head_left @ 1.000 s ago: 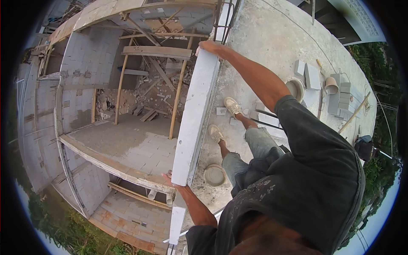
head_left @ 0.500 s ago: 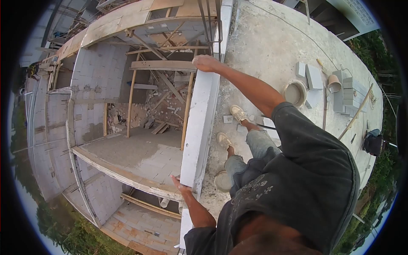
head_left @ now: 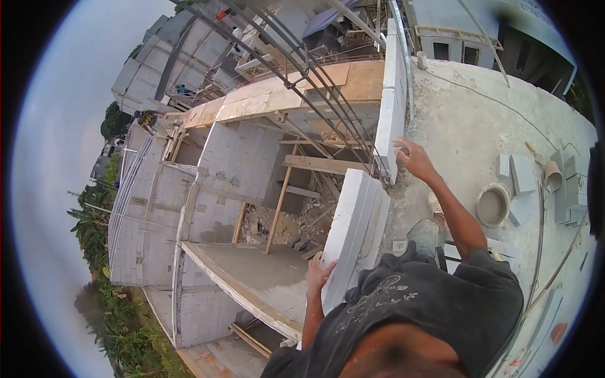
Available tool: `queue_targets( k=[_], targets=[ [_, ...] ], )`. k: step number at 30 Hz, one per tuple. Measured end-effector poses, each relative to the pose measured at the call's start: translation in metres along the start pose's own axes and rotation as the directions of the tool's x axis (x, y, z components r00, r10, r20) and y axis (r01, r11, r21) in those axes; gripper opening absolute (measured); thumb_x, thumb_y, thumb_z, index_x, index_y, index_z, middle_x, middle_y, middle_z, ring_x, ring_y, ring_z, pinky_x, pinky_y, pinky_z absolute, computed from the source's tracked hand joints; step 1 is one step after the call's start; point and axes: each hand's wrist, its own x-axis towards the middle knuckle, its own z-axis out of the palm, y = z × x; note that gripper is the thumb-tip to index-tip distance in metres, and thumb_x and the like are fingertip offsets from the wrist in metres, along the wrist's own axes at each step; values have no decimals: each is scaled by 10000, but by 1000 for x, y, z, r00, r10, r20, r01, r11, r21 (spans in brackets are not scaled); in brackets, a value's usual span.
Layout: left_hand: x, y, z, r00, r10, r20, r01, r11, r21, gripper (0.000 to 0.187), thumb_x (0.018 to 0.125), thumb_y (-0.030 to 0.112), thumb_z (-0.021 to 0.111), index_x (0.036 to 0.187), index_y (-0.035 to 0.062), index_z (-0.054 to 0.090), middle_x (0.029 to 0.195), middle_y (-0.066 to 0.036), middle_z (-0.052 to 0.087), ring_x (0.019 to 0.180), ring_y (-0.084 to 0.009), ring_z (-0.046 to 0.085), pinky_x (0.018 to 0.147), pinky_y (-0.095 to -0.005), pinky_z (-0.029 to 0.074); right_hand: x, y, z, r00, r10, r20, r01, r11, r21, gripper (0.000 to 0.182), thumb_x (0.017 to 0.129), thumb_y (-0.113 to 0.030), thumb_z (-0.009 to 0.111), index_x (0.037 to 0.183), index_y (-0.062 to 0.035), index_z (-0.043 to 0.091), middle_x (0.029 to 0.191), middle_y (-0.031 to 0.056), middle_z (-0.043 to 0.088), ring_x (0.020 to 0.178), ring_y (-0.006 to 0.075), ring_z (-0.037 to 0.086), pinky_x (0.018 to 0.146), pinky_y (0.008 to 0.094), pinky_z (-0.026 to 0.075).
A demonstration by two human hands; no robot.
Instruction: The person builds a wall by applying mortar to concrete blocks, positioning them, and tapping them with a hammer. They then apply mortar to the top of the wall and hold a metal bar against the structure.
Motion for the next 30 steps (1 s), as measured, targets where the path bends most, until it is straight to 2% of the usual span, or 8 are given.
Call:
queue_targets(
  k=[5,6,15,17,20,24,27,30],
  targets=[
    [15,10,24,993,-116,-21,118,990,75,986,760,635,767,1473,33,450,1370,-296,545,1314,-440,494,1095,-488,401,108,-27,-60,986,-168,-5,168,980,108,415,918,-78,620,1330,-57,574,1167,164,693,1054,292,693,914,394,535],
    [29,-20,38,991,-130,-5,130,990,57,1095,690,738,753,1543,158,386,1453,-276,483,1337,-453,485,1105,-543,393,139,-31,-73,975,-221,6,219,972,89,426,913,-79,627,1334,-59,572,1165,164,692,1057,297,689,916,390,533],
    [68,-30,74,896,-433,93,412,892,186,1240,623,622,880,1586,139,266,1586,-216,353,1497,-391,282,1202,-541,240,208,-99,-112,871,-416,263,353,900,257,674,863,-257,753,1450,-92,467,1293,178,630,1135,314,646,991,444,495],
    [69,-18,63,868,-479,131,465,877,123,1182,647,532,910,1549,57,312,1546,-228,401,1448,-407,353,1182,-482,322,213,-121,-102,837,-473,274,404,873,274,824,847,-340,777,1517,-91,366,1438,212,518,1249,362,583,1074,460,448],
    [70,-4,52,933,-348,88,334,932,143,1143,635,391,943,1551,97,327,1474,-238,493,1359,-394,483,1118,-460,412,216,-152,-87,747,-568,347,496,822,278,950,823,-449,781,1563,-110,291,1541,218,401,1329,396,511,1117,480,409],
    [80,6,62,957,-286,45,280,953,112,1084,624,334,938,1509,73,370,1428,-211,522,1332,-401,494,1081,-491,437,204,-152,-55,756,-608,242,597,793,123,714,969,-470,628,1482,-17,423,1329,149,607,1250,263,574,1078,404,435],
    [71,58,57,941,-335,-40,335,909,250,1093,627,342,924,1519,85,348,1443,-193,499,1326,-414,489,1075,-517,433,203,-111,-30,871,-316,376,242,942,233,796,907,-407,722,1527,-50,371,1379,179,577,1283,296,556,1096,438,420],
    [70,60,58,948,-317,-43,314,895,316,1100,639,374,910,1528,95,326,1455,-171,482,1325,-424,480,1074,-546,418,173,-36,-5,935,-210,286,133,954,269,698,886,-289,759,1482,-110,441,1387,168,581,1198,301,633,993,437,507]
  ],
)
